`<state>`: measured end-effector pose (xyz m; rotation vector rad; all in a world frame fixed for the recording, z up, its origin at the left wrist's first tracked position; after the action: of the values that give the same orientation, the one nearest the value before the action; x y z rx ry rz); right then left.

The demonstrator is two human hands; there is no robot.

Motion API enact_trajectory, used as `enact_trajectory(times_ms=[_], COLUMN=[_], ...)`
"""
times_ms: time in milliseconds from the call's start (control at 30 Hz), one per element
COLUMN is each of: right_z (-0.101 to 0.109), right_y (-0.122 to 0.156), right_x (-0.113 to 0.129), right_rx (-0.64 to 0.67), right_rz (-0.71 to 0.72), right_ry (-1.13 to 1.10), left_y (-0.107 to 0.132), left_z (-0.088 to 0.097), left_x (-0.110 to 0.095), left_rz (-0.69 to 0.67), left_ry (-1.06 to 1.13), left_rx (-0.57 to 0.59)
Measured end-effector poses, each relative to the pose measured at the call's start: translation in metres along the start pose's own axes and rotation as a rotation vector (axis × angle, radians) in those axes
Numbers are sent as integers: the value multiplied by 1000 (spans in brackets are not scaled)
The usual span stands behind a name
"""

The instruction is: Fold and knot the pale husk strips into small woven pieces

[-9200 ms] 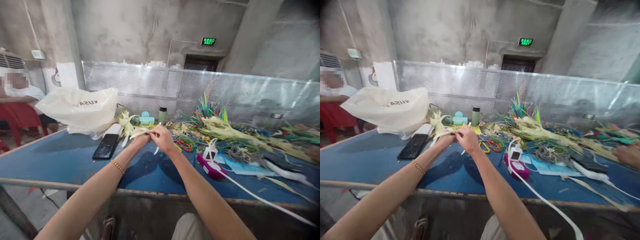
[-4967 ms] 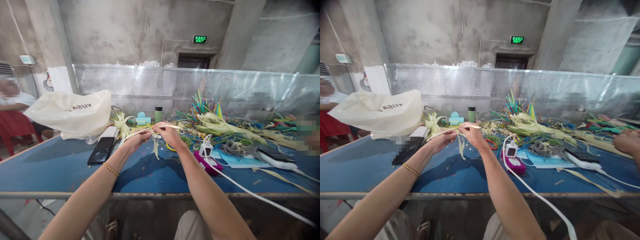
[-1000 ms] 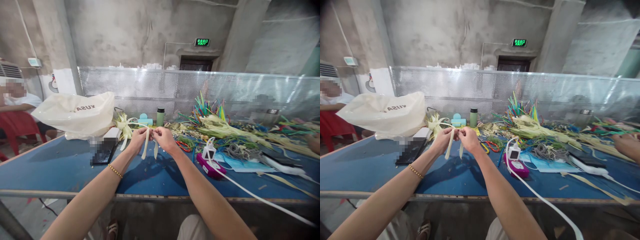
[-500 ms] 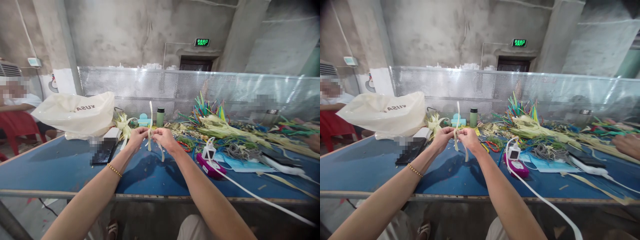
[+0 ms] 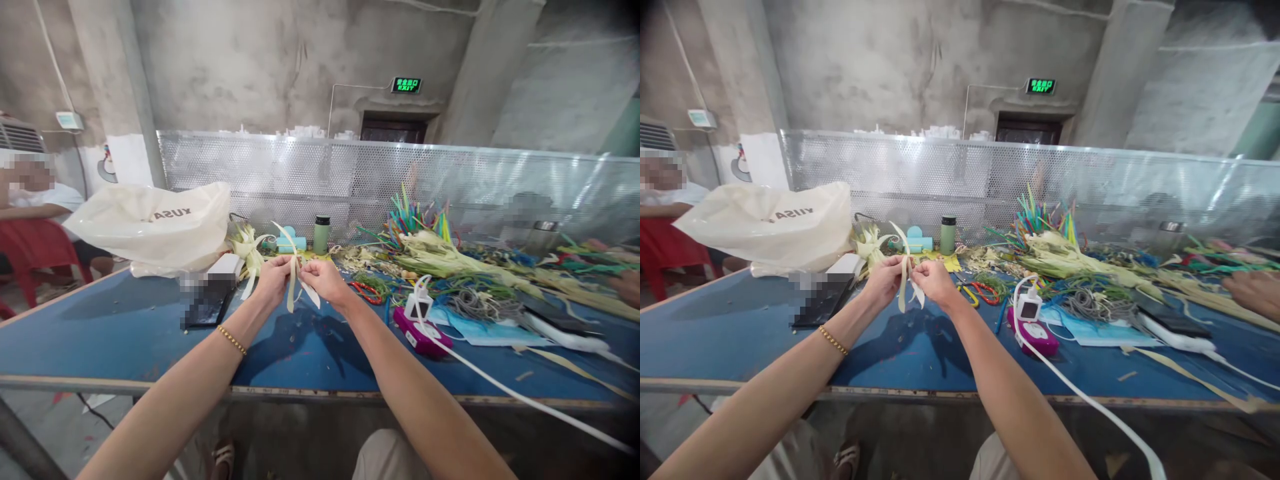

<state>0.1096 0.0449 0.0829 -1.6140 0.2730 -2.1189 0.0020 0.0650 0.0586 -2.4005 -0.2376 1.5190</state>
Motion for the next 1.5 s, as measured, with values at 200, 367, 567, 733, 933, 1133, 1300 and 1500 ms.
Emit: enact_trajectory(times_ms=[200,367,567,733,933,1133,1300,1500], right_z=[49,34,30,26,30,47,50,48], right_y=[1,-4,0,-1,0,-4,-8,-5], right_x=[31,11,9,7,5,0,2,0], right_rx=[-292,-33,-2,43,9,-148,-202,-139], right_rz=[244,57,47,30,2,22,86,-14], right_ry=[237,20,-14,-107,-110,-25,241,50], left_y=[-2,5,9,9,8,7,7,14], left_z=[-9,-19,-21,-20,-25,-29,-27,-34], left_x=[5,4,8,12,4,-1,0,1], left_rz=[84,76,100,132,27,-118,-176,-103], left_ry=[18,-136,-281,-198,-242,-501,-660,-565], left_rx=[130,223,255,261,303,299,269,335])
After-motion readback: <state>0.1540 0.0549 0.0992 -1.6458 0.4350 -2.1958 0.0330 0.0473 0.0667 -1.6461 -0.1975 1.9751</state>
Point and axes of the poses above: each hand's wrist, its own y-axis away from the middle knuckle, its own z-axis out of the back of the hand, x = y × z, the point moved 10 cm from there along -y, towards the middle knuckle, and after that the axes turned 8 degrees about -y, right-handed, at the moved point
